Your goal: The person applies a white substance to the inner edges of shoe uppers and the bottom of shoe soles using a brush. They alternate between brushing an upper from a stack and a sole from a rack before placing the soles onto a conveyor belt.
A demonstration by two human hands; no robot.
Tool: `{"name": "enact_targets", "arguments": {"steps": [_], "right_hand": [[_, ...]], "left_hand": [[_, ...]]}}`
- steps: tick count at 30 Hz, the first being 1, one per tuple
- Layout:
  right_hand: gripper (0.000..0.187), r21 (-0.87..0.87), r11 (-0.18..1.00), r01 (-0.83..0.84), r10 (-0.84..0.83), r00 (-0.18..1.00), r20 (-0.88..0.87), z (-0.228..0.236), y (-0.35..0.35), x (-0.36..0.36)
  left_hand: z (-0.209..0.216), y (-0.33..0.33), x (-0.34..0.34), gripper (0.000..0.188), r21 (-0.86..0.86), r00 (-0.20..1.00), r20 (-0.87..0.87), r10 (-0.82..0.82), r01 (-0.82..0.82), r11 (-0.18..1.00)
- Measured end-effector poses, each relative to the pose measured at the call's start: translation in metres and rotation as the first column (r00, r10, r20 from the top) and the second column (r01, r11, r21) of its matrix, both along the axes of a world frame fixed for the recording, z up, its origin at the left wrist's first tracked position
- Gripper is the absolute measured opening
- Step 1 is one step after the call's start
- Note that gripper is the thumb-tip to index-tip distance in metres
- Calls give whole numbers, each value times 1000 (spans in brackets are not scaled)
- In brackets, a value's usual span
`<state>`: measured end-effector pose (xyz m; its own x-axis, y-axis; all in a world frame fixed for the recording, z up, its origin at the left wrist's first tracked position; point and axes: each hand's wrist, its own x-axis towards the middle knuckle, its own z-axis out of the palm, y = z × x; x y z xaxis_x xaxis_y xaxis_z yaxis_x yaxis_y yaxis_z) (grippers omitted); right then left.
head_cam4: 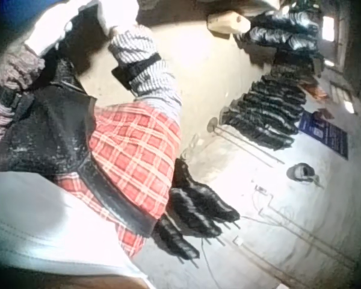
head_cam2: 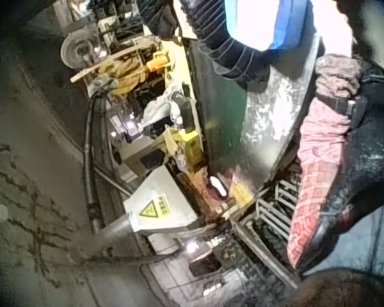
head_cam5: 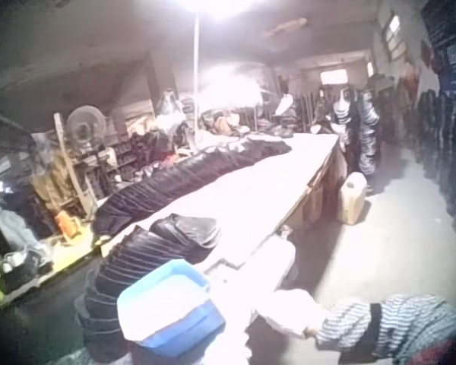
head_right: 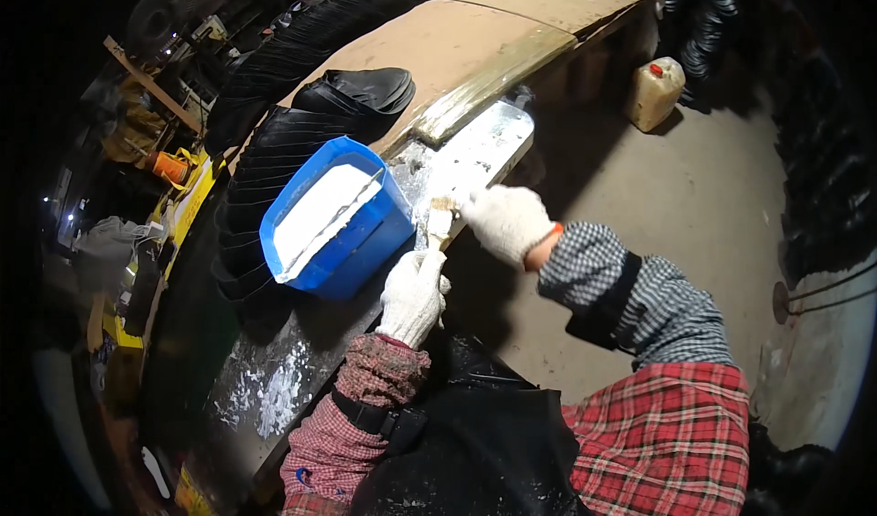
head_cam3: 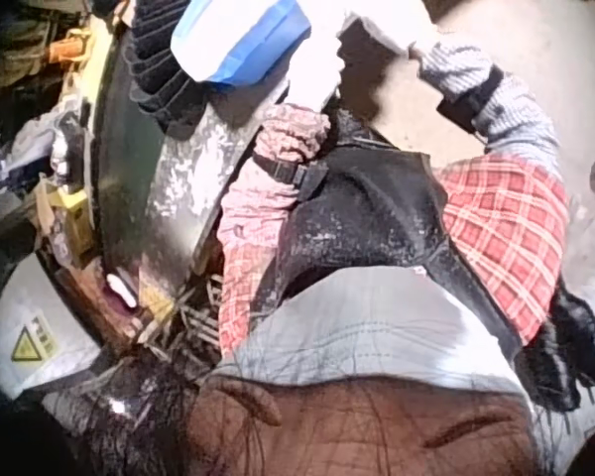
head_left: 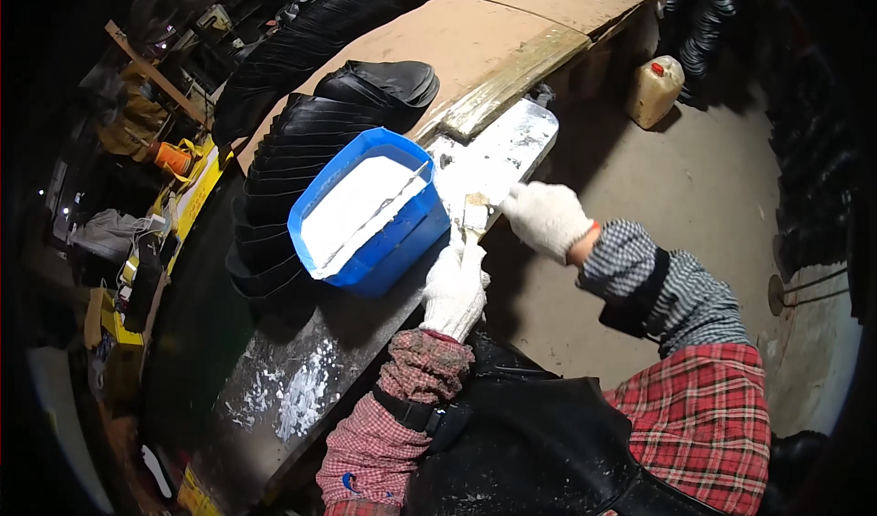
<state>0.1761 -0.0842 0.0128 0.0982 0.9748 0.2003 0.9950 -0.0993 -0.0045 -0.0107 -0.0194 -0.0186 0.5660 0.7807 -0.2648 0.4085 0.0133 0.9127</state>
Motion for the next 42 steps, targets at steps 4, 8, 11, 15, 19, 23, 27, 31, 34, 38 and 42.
{"name": "enact_targets", "arguments": {"steps": [4, 8, 11, 15, 19, 23, 27, 31, 34, 38, 42], "right_hand": [[21, 11, 992, 124, -124, 992, 28, 17, 6, 20], [18, 8, 997, 72, -72, 997, -33, -4, 8, 1], [18, -48, 974, 220, -219, 975, 27, 10, 16, 28], [22, 4, 999, 32, -32, 999, 23, -2, 8, -8], [11, 146, 945, 292, -297, 955, 12, 5, 35, 54], [28, 190, 963, 193, -112, 923, -368, 40, 56, 69], [32, 141, 990, 32, 33, 899, -436, -8, 99, 118], [20, 270, 963, -12, 79, 968, -237, -27, 112, 115], [21, 353, 935, -28, 96, 979, -177, -16, 104, 131], [31, 660, 735, 153, 323, 778, -539, 63, 61, 35], [33, 172, 913, -370, 342, 465, -817, 89, 13, -133]], "left_hand": [[15, -5, 2, 34, 50, 993, -115, 13, -8, 999], [10, -4, 0, 37, 58, 995, -99, -1, 6, 998], [18, -5, -1, 36, 86, 991, -131, -7, 18, 996], [31, -7, -1, 35, -6, 991, -136, 16, -17, 1000], [43, -16, -15, 31, -142, 997, -3, -81, 79, 987], [98, -15, -53, 32, -424, 971, 7, -238, 218, 879], [137, -9, -107, 29, -522, 941, -61, -332, 253, 815], [154, -14, -189, 27, -526, 996, -60, -60, 20, 850], [139, -20, -233, 28, -543, 992, 66, 109, -56, 838], [131, -34, -256, 34, -547, 901, 291, 323, -121, 828], [131, -34, -234, 34, -459, 851, 345, 396, -215, 862]]}}
